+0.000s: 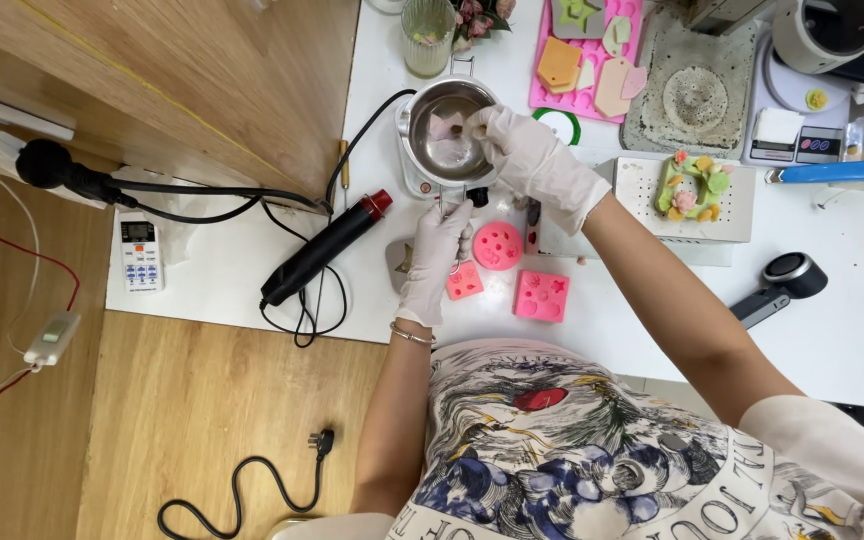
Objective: Demolding finished wax pieces and pouring melted wax into silicone molds.
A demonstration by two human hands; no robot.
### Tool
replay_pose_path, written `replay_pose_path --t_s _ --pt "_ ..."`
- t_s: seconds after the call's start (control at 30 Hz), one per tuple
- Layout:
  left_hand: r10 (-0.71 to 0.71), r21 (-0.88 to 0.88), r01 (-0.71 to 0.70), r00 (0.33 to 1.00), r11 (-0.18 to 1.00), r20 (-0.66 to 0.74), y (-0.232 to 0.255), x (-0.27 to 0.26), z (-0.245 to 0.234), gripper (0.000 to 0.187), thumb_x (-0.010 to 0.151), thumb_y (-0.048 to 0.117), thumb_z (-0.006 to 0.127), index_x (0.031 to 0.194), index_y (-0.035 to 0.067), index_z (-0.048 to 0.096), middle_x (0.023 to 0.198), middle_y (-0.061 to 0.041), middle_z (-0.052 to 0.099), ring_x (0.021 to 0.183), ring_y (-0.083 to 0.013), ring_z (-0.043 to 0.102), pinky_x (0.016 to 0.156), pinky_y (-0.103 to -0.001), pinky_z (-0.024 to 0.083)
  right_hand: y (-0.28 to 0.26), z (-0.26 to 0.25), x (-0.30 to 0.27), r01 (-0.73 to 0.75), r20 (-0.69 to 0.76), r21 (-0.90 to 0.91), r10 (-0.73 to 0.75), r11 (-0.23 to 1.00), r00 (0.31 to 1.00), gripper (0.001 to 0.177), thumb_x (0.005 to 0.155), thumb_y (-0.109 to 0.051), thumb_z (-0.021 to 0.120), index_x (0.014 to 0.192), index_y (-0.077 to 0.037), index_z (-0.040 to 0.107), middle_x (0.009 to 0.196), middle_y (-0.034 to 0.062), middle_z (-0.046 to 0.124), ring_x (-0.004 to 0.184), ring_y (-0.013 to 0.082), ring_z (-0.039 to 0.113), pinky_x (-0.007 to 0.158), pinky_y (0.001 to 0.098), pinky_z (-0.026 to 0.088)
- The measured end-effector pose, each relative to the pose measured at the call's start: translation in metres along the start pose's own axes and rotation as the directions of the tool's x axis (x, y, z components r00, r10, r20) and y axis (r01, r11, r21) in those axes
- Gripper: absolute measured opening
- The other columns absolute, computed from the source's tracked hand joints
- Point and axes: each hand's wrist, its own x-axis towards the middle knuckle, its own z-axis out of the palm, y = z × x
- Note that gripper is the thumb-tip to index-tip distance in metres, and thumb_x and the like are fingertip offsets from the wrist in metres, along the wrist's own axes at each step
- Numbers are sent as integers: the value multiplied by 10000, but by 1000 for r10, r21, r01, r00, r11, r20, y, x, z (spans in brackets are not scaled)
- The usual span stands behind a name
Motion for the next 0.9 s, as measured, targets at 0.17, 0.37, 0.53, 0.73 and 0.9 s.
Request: replay_pose_path --t_s 0.17,0.37,0.53,0.73,0.9 --pt "9 -9 -9 1000 1000 14 -3 1 -3 213 993 247 668 918 71 575 648 14 542 463 -62 464 402 -237 371 49 33 1 -210 76 453 197 866 977 193 1022 22 503 1166 -17 625 965 48 660 839 122 619 746 250 524" --pt "7 22 -7 1000 1000 20 7 -7 0 208 996 250 660 926 63 602 649 19 541 470 -56 459 408 -230 363 43 29 5 -196 55 437 191 878 980 192 1065 16 465 1161 -6 630 954 21 615 830 96 565 737 218 491" --pt "13 19 -13 1000 1000 17 1 -1 -2 211 994 241 667 915 65 581 650 9 549 476 -66 476 414 -241 382 28 18 9 -469 182 585 456 662 871 251 1166 -140 437 1170 -74 679 882 30 621 769 107 537 690 238 477" --pt "6 1 -6 999 1000 45 3 -3 0 207 995 244 656 928 53 614 646 14 539 471 -63 460 409 -237 367 13 -1 10 -29 -11 178 32 984 999 75 1024 -52 605 1043 8 565 1005 74 682 782 129 630 693 279 525" --pt "9 15 -10 999 1000 32 3 -2 -1 210 1001 244 649 929 52 604 648 15 539 469 -59 453 409 -231 355 -3 -12 16 -286 -84 386 342 877 936 122 1120 -98 533 1105 -28 631 897 40 699 724 95 622 671 255 537"
